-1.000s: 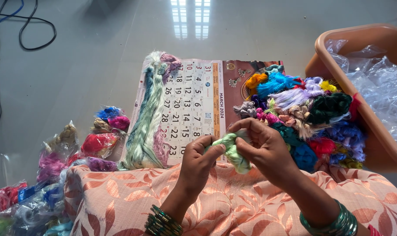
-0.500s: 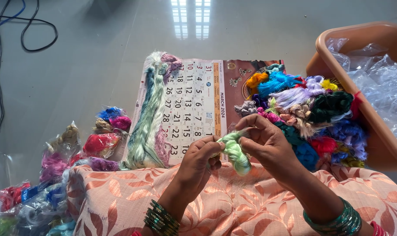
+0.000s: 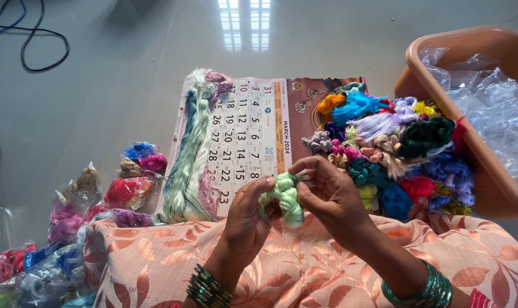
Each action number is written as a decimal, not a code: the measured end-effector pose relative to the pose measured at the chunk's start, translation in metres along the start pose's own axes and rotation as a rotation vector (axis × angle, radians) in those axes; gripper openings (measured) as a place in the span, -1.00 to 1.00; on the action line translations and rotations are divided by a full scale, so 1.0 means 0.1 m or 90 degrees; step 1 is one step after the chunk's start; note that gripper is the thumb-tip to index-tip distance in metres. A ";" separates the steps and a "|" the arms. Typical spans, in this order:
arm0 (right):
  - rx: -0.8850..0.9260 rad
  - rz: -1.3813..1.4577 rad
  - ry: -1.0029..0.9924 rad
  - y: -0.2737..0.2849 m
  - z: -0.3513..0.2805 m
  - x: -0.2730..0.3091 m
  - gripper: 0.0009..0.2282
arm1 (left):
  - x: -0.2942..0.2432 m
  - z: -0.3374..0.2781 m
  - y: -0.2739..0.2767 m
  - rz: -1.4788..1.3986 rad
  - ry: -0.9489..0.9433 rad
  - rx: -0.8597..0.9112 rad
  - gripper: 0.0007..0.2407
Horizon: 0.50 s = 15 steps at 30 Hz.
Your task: The person sits on the floor and twists loose yarn strands into tight twisted skeins. They twist a green bundle, fold and twist it into a compact hank, then repeat the same twisting and folding process with a pink bundle, setting finished skeins aside.
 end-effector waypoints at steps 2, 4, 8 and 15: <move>0.016 0.004 0.004 0.00 -0.01 0.00 -0.80 | -0.05 -0.02 -0.05 0.029 0.013 0.011 -0.82; 0.033 0.008 0.008 0.01 -0.01 0.02 -0.80 | -0.08 -0.01 -0.08 0.056 0.026 0.021 -0.80; 0.042 0.035 0.004 0.11 0.01 0.02 -0.78 | 0.01 0.05 -0.01 0.152 0.040 0.059 -0.80; 0.023 0.241 -0.110 0.22 0.03 -0.02 -0.85 | -0.05 -0.02 -0.14 0.050 0.049 0.149 -0.84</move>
Point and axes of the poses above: each hand's wrist, its own z-axis towards the middle knuckle, its own y-axis out of the back of the hand, x = y × z, the point moved 5 cm from there along z, towards the middle knuckle, and after that the axes turned 8 degrees about z, right-handed, at the moved point
